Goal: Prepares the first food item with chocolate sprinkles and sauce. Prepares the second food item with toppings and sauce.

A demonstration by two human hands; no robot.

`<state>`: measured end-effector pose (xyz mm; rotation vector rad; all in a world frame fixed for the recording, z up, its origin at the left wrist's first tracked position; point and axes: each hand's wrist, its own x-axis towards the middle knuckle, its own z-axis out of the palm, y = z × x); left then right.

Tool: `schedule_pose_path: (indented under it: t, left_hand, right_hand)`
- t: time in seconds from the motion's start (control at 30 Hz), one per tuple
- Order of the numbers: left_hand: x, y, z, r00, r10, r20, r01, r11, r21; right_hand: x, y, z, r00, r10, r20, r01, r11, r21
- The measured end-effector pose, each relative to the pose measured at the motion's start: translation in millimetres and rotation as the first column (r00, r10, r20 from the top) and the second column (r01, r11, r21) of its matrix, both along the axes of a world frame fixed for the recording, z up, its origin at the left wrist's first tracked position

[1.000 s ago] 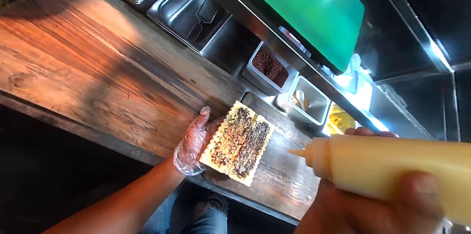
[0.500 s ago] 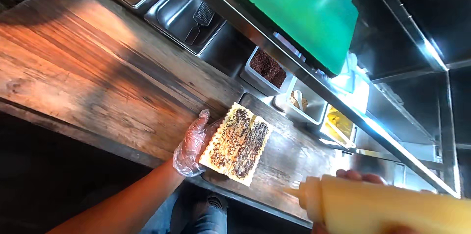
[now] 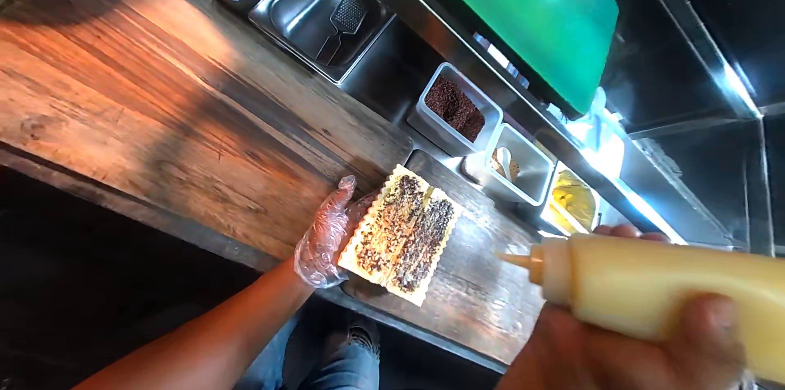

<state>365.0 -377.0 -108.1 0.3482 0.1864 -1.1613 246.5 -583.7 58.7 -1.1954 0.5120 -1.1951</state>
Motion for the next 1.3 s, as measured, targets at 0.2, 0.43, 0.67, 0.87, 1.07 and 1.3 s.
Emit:
schedule_pose_path:
  t: [0.2, 0.43, 0.67, 0.87, 1.07, 1.3]
  left_hand:
    - [-2, 1, 7, 0.997, -0.034, 0.075, 0.029, 0.998, 0.060]
    - [-28, -34, 75, 0.449, -0.484, 0.751, -0.176, 0.776, 0.606]
    - [-72, -120, 50, -0.521, -0.853, 0.029, -0.587, 0.383, 0.713]
    - [-69, -129, 66, -0.506, -0.858, -0.090, -0.590, 0.268, 0.762]
    - [-76, -130, 49, -0.478, -0.869, -0.132, -0.686, 0.275, 0.673]
    - [-141, -9, 86, -0.639, -0.745, 0.190, -0.526, 0.604, 0.599]
  right_hand:
    - [-9, 65, -40, 0.964, -0.220, -0.151, 0.266, 0.743, 0.614]
    - [-51, 42, -51, 0.981, -0.193, 0.001, 0.079, 0.405, 0.911]
    - [-108, 26, -49, 0.948, -0.195, 0.252, -0.203, 0.240, 0.949]
    - [-163, -1, -50, 0.953, -0.143, 0.269, -0.229, 0.245, 0.942]
    - [-186, -13, -58, 0.945, -0.030, 0.326, -0.313, 0.209, 0.927]
    - [-133, 35, -21, 0.838, 0.291, 0.462, -0.513, 0.130, 0.848]
